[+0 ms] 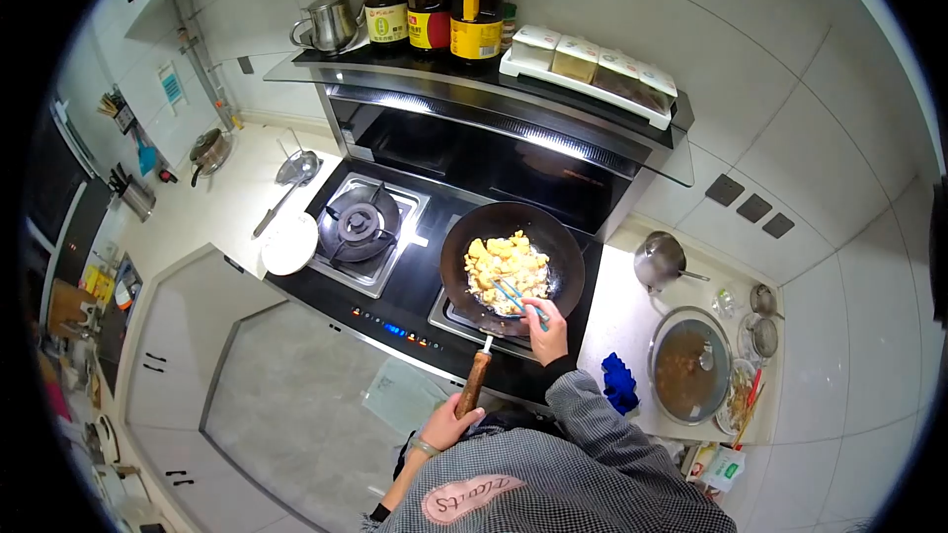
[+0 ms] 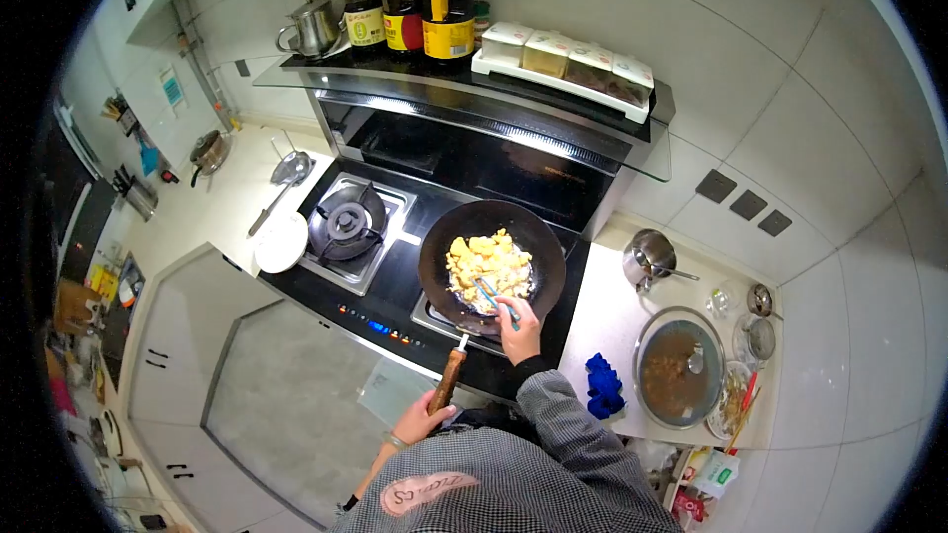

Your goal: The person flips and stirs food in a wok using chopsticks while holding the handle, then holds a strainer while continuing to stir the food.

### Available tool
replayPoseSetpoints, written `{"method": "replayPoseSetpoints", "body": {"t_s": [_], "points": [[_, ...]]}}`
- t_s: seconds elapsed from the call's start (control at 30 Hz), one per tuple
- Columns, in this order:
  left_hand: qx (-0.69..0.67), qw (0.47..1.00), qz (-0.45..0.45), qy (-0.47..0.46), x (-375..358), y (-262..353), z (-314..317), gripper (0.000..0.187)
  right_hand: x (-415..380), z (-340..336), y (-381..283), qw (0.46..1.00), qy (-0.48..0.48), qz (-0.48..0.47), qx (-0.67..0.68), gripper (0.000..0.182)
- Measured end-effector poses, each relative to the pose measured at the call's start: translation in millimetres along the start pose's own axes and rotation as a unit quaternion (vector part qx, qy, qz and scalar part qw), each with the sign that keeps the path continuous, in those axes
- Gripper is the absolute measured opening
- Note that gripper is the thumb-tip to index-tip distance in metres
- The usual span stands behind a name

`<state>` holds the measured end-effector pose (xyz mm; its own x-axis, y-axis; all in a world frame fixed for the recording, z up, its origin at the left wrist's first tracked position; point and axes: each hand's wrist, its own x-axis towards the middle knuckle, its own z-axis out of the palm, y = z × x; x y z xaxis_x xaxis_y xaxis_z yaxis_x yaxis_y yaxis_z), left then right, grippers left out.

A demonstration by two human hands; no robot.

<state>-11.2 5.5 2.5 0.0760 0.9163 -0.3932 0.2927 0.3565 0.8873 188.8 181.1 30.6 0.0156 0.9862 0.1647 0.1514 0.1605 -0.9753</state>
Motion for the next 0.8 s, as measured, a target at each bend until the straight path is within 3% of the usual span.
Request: {"method": "replayPoseSetpoints", "body": {"t_s": [0.13, 0.2, 0.23, 0.33, 0.37, 0.5, 0.57, 0.63, 0.8], "points": [[-0.012, 1.000, 0.010, 0.019, -3.0, 4.6, 2.0, 0.051, -9.3, -9.5, -14.5, 0.999, 0.009, 0.032, -0.007, 0.016], [-0.012, 1.000, 0.008, 0.010, -2.4, 5.2, 0.8, 0.051, -7.8, -0.8, 0.6, 0.999, -0.027, 0.002, -0.023, 0.016], [-0.011, 1.000, 0.007, 0.000, -2.0, 5.7, 0.6, 0.052, -1.7, 1.3, 21.3, 0.989, -0.042, -0.078, -0.116, 0.016], [0.020, 1.000, 0.003, 0.005, -4.3, 12.9, -3.0, 0.052, 7.5, 1.5, 25.3, 0.995, -0.026, -0.031, -0.091, 0.016], [0.019, 1.000, 0.002, 0.008, -2.9, 8.0, -2.0, 0.052, 5.9, 0.0, -3.6, 0.999, -0.010, 0.028, -0.019, 0.017], [-0.031, 0.999, 0.022, 0.009, 3.5, -11.3, 6.4, 0.052, 4.5, -1.2, -7.0, 1.000, -0.007, 0.014, -0.021, 0.018], [-0.041, 0.999, 0.027, 0.010, 2.5, -9.3, 4.2, 0.053, 8.0, 7.5, 4.1, 0.997, -0.033, -0.054, -0.043, 0.017], [-0.023, 1.000, -0.013, -0.009, 0.4, -1.2, 0.9, 0.054, 8.1, 7.8, 11.7, 0.995, -0.048, -0.054, -0.062, 0.016], [-0.003, 1.000, -0.006, 0.005, 1.8, -12.0, 4.6, 0.054, -0.4, -4.9, -14.2, 0.996, -0.054, -0.012, -0.064, 0.015]]}}
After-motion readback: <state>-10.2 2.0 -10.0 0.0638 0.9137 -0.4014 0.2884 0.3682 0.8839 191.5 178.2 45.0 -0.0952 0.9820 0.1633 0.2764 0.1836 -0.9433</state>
